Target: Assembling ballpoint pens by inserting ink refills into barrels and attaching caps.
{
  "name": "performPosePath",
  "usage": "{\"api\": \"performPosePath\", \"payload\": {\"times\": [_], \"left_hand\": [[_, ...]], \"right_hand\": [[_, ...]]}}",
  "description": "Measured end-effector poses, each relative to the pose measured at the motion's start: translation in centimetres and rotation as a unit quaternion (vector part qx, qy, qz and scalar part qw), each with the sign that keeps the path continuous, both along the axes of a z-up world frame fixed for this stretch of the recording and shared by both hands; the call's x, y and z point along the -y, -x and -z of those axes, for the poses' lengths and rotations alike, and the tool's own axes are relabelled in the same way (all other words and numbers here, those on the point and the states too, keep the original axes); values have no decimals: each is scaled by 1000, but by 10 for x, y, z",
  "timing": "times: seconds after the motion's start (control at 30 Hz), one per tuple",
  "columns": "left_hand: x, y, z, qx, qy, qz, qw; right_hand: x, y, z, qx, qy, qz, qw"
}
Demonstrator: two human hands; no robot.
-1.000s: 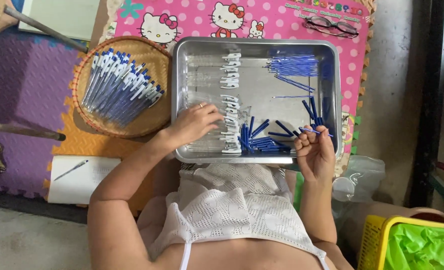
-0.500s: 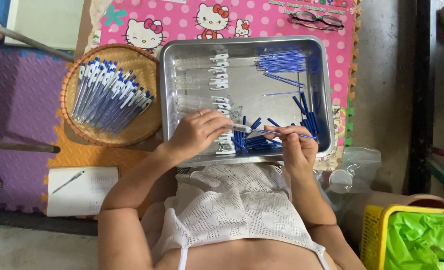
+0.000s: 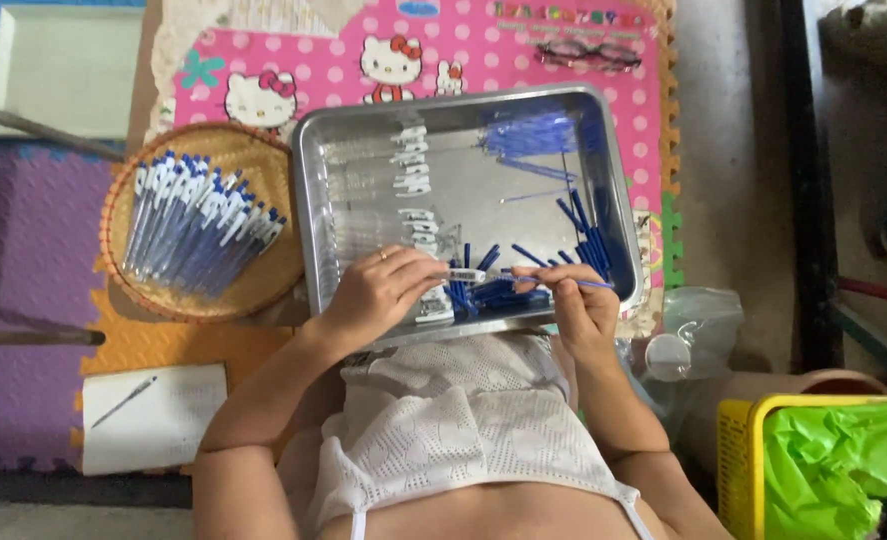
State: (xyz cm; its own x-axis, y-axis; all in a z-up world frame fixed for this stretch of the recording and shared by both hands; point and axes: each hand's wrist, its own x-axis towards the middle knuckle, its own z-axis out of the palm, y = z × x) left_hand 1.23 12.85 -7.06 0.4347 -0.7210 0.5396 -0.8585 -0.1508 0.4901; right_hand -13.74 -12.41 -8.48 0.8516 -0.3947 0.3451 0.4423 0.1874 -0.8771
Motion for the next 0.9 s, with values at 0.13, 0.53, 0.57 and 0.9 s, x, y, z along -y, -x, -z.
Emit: {"api": "performPosePath", "payload": {"times": [0.13, 0.53, 0.57, 0.9], "left_hand": [[-1, -3, -14, 2, -20, 10, 1000], [18, 55, 19, -361, 36, 102, 926], [22, 63, 24, -407, 65, 98, 906], [17, 70, 65, -546, 217, 112, 802]], "right_hand": [[-2, -5, -10, -16, 60, -10, 998], [-4, -4, -13, -2, 172, -50, 984], [-8, -6, -10, 30, 151, -23, 988], [-15, -11, -11, 40, 328, -79, 940]]}}
